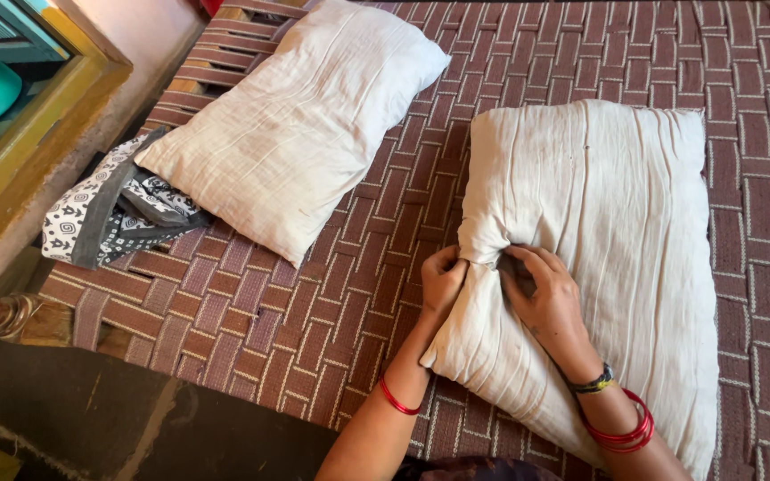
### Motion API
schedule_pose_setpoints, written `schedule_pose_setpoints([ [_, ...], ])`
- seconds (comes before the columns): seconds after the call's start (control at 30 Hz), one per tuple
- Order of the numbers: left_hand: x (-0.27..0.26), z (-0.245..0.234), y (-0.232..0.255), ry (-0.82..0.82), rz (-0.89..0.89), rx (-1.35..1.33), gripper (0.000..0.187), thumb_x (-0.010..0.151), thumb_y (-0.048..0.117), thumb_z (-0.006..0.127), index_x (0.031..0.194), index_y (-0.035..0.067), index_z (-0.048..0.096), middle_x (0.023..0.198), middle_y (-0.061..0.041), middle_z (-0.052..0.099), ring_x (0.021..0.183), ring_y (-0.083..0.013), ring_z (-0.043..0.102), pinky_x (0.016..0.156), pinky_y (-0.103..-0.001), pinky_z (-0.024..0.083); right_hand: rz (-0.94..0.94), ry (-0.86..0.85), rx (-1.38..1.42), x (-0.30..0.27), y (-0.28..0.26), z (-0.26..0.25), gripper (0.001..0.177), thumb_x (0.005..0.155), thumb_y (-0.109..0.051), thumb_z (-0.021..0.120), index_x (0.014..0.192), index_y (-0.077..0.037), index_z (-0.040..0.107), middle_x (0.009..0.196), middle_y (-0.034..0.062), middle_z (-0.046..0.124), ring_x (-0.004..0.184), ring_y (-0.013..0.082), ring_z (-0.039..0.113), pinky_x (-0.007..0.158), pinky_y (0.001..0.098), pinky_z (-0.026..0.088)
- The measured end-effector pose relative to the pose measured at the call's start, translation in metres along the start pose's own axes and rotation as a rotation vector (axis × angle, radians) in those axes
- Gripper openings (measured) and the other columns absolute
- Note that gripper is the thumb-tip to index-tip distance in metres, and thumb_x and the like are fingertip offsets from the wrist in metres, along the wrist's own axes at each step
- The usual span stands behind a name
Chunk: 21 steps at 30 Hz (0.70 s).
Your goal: The person smooths and pulls at the fabric of a white pillow on a woven cot using their hands, then repeats the action on the top surface of the pillow.
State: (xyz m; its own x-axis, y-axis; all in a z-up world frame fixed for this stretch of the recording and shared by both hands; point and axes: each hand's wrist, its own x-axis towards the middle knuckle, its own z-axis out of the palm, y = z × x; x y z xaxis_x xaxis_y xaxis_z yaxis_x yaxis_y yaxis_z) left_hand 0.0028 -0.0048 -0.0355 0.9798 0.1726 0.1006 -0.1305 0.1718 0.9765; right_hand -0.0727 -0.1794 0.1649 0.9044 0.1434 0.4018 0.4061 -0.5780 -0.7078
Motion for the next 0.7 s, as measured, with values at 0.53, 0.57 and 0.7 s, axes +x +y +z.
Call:
schedule_pose_setpoints([
  [0.53,0.006,-0.007,0.009,-0.409,-0.185,-0.281,0.038,0.102,0.017,0.039,0.129,0.000,0.061,0.118,-0.010,0.070,0.109,-0.0273,0.065,0.099,-0.038,0.052,-0.491,-0.111,-0.694,-0.050,-0.067,0.000,0.139,0.040,-0.091,0.062,0.149,-0.008,0.038,0.146,0.0370,0.039,0.136,0.0449,0.039,0.109,0.0627,0.037],
  [0.57,0.001,-0.012,-0.001,-0.401,-0.105,-0.173,0.033,0.103,0.018,0.046,0.120,-0.004,0.062,0.116,-0.013,0.068,0.106,-0.0325,0.066,0.097,-0.045,0.054,-0.492,-0.113,-0.695,-0.049,-0.075,0.004,0.139,0.040,-0.091,0.062,0.149,-0.008,0.038,0.146,0.0370,0.039,0.136,0.0449,0.039,0.109,0.0627,0.037],
  [0.7,0.006,-0.009,0.020,-0.317,-0.098,-0.180,0.038,0.103,0.027,0.048,0.119,-0.005,0.062,0.118,-0.016,0.066,0.109,-0.0367,0.065,0.099,-0.050,0.053,0.008,-0.380,-0.475,-0.030,-0.077,-0.008,0.099,0.062,-0.043,0.085,0.149,-0.015,0.047,0.126,0.0210,0.065,0.115,0.0332,0.063,0.096,0.0463,0.054],
])
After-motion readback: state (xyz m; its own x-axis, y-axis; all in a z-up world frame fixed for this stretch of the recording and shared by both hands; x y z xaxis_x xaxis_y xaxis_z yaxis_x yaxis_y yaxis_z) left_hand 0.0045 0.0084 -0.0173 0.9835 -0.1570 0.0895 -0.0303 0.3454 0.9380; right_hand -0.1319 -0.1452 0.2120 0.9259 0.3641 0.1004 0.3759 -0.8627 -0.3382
